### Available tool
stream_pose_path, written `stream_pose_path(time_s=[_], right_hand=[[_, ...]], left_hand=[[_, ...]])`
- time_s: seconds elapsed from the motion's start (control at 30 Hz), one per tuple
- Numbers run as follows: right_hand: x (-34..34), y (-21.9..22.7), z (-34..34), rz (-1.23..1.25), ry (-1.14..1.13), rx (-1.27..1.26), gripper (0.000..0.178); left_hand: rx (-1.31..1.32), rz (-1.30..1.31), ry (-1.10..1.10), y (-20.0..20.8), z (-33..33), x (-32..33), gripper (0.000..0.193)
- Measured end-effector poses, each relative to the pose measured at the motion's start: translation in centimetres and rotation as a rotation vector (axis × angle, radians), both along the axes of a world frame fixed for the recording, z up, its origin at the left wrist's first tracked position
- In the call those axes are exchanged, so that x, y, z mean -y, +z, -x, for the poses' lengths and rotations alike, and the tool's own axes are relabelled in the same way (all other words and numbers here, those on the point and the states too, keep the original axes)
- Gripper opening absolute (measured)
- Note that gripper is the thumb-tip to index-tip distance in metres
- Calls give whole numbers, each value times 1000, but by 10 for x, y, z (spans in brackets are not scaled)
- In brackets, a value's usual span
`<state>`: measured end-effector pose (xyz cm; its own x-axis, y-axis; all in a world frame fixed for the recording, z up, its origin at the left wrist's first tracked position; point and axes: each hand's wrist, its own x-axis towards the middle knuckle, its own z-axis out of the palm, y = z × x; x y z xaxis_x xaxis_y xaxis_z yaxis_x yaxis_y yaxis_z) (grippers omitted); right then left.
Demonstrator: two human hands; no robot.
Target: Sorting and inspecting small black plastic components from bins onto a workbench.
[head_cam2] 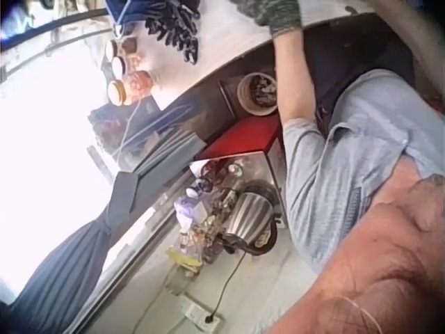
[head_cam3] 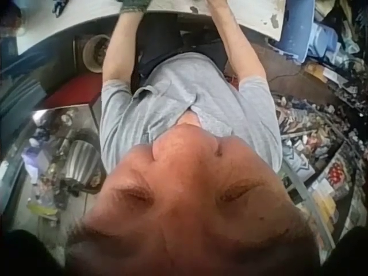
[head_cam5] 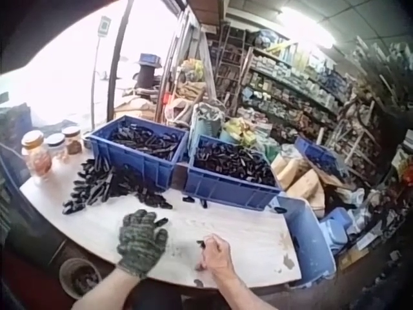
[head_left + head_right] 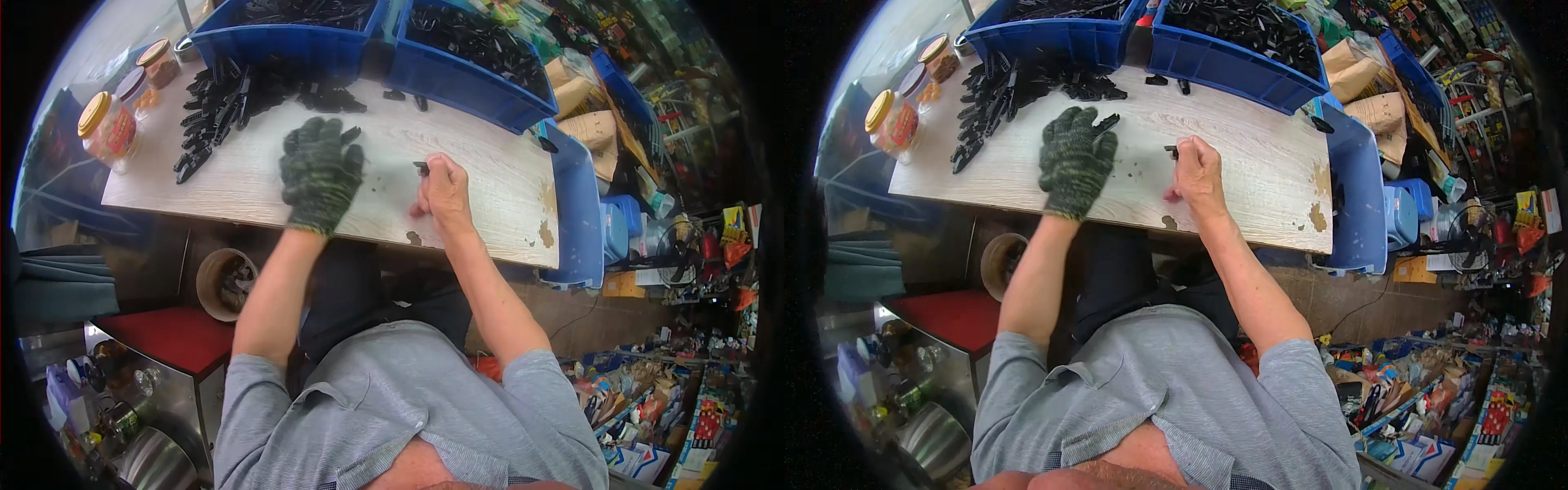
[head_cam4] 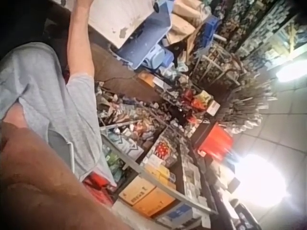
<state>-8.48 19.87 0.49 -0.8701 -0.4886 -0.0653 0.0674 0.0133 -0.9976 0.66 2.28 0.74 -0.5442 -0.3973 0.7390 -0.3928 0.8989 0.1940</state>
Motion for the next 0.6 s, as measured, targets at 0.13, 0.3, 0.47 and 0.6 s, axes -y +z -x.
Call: stream_pose_path(time_s=[0.13, 0.3, 0.47, 0.6], right_hand=[[6, 7, -3, 77, -78, 103, 34], [0, -3, 5, 173, -101, 40, 35], [3, 3, -1, 183, -162, 47, 35], [7, 3, -2, 137, -199, 32, 34]], left_hand=[[414, -52, -135, 4, 1, 15, 32], [277, -528, -470, -3, -5, -17, 26], [49, -657, -705, -22, 0, -36, 22], [79, -744, -726, -22, 3, -36, 22]])
